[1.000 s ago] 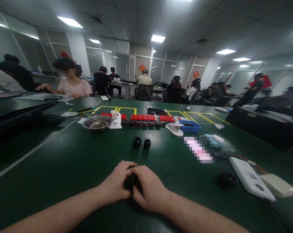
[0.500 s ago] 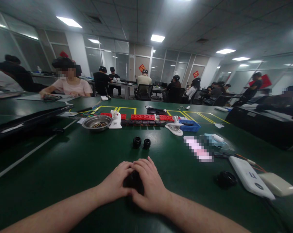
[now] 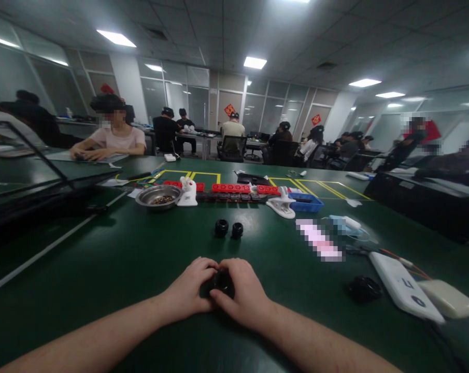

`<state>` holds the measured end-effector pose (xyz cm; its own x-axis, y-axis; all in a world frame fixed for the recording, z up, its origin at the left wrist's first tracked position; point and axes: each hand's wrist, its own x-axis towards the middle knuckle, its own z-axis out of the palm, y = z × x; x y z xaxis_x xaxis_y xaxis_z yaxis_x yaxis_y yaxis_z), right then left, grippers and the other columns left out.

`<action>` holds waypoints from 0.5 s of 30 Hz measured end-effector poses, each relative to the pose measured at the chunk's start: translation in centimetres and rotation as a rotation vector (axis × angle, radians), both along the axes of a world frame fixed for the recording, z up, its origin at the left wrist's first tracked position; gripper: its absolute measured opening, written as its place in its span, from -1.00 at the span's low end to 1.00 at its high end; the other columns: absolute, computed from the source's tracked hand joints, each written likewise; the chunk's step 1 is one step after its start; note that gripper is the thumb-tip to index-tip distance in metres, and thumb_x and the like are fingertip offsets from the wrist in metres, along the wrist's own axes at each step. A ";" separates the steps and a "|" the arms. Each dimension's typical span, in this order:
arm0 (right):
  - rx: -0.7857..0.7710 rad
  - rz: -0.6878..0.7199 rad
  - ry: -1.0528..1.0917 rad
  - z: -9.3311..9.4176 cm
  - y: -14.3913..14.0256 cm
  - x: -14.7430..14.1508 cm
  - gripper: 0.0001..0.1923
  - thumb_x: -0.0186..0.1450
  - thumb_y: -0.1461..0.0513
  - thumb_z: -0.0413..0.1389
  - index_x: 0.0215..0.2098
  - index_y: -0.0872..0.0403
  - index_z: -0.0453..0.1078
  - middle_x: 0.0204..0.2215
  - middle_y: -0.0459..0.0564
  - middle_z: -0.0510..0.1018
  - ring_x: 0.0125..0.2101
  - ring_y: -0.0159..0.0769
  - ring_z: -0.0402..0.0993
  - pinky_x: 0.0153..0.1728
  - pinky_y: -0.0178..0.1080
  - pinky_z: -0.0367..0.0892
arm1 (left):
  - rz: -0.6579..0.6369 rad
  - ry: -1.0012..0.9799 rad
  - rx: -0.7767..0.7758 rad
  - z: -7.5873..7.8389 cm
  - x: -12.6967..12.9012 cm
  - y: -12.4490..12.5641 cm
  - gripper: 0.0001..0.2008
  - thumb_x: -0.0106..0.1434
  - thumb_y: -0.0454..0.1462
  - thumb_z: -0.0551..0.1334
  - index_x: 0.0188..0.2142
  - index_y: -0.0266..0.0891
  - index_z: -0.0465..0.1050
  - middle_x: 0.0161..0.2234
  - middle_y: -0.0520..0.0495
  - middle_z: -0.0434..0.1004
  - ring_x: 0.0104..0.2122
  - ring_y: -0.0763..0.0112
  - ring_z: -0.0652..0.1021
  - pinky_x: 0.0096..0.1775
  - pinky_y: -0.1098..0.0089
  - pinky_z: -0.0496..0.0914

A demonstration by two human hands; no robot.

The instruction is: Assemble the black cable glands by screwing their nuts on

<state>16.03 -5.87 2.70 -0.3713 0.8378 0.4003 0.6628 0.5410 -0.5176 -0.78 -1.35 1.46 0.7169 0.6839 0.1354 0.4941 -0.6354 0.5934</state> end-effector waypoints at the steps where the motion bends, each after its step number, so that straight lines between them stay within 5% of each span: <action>1: 0.009 0.050 0.018 0.1 0.0 0.0 -0.64 0.04 0.26 0.03 -0.16 0.08 0.17 -0.28 0.00 0.36 -0.27 -0.22 0.26 -0.17 -0.09 0.15 | 0.003 -0.002 0.001 0.0 0.0 0.0 -0.63 -0.08 -0.29 0.26 -0.21 -0.18 0.35 -0.14 -0.05 0.29 -0.12 0.24 0.29 -0.07 0.27 0.23; 4: 0.028 0.127 0.056 0.3 -0.1 0.1 -0.50 -0.01 0.29 0.04 -0.07 0.07 0.11 -0.21 0.01 0.34 -0.20 -0.21 0.25 -0.06 -0.05 0.05 | 0.004 -0.008 0.008 0.1 0.0 -0.1 -0.61 -0.07 -0.26 0.27 -0.18 -0.18 0.34 -0.12 -0.06 0.28 -0.10 0.23 0.28 -0.06 0.25 0.21; 9: -0.036 -0.001 0.039 0.0 -0.1 0.0 -0.65 0.03 0.26 0.05 -0.18 0.09 0.19 -0.28 0.02 0.37 -0.26 -0.22 0.28 -0.16 -0.08 0.18 | 0.011 0.009 -0.002 0.4 0.1 -0.2 -0.65 -0.06 -0.24 0.27 -0.21 -0.17 0.35 -0.13 -0.06 0.29 -0.11 0.23 0.30 -0.06 0.23 0.22; 12: -0.006 0.129 0.031 0.1 0.0 0.2 -0.52 -0.01 0.30 0.02 -0.09 0.07 0.13 -0.21 0.00 0.36 -0.18 -0.22 0.28 0.02 0.02 -0.05 | 0.012 0.016 0.017 0.4 0.1 -0.2 -0.62 -0.06 -0.20 0.28 -0.20 -0.19 0.34 -0.14 -0.07 0.29 -0.11 0.22 0.30 -0.04 0.22 0.20; 15: 0.083 0.151 0.052 2.1 0.2 1.0 -0.42 0.01 0.26 0.03 0.01 0.07 0.02 -0.07 0.04 0.28 -0.05 -0.15 0.19 0.07 0.11 -0.26 | 0.016 0.017 0.047 -0.1 -0.1 0.0 -0.59 -0.08 -0.13 0.29 -0.21 -0.19 0.35 -0.12 -0.08 0.28 -0.11 0.20 0.30 -0.04 0.20 0.20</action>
